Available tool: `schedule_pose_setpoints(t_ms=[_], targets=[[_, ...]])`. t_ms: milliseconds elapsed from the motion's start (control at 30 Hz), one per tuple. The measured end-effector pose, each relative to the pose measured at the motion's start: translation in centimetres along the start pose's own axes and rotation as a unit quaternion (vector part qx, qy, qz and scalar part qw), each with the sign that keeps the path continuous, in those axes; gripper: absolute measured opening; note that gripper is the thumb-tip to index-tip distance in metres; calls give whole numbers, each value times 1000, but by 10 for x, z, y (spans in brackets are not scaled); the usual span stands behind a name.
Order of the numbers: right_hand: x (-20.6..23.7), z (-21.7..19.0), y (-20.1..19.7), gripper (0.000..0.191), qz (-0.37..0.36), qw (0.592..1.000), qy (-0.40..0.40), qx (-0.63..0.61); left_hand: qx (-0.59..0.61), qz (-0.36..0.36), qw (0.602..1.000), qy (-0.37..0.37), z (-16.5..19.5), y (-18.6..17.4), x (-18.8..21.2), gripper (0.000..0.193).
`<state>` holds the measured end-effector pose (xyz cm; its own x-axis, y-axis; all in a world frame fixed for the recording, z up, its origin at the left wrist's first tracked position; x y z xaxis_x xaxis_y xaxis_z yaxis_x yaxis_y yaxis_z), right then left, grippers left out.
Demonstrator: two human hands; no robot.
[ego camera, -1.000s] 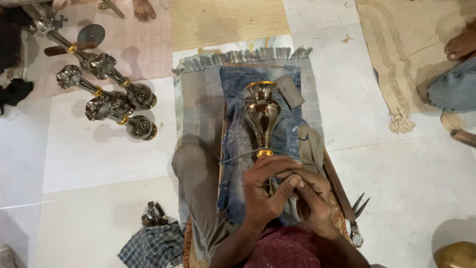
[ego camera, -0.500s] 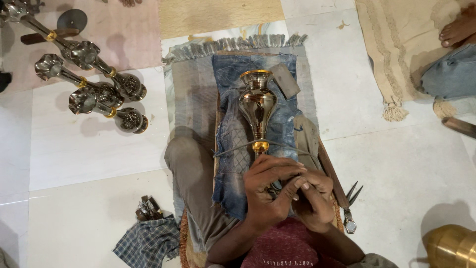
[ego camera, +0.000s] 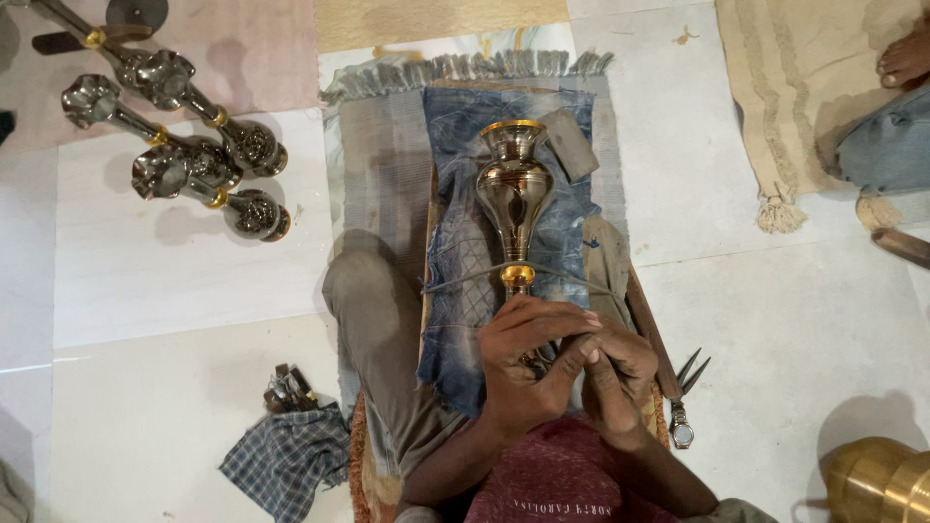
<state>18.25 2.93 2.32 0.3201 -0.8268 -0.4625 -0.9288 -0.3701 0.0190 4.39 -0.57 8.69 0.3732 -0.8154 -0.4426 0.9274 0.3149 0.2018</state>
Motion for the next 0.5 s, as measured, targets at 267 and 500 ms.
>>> schedule_pose_setpoints(t_ms=[267,500], targets=[[-4,-1,-6,13,-28,985,24,169,-4,0,1000,-18,-15,-18,25,18],[17,-11,-14,24,36,989,34,138,-36,42,997,-47,-2,-37,37,16]])
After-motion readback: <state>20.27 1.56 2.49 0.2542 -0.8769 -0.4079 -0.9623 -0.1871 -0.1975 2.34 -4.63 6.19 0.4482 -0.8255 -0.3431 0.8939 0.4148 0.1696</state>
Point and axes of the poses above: each hand's wrist, its own x-axis away from the middle knuckle, its own y-axis out of the palm, z = x × y, the point moved 1 cm from there along -x, towards the middle knuckle, and after that the axes turned 10 degrees about x, right-handed, at the moved point
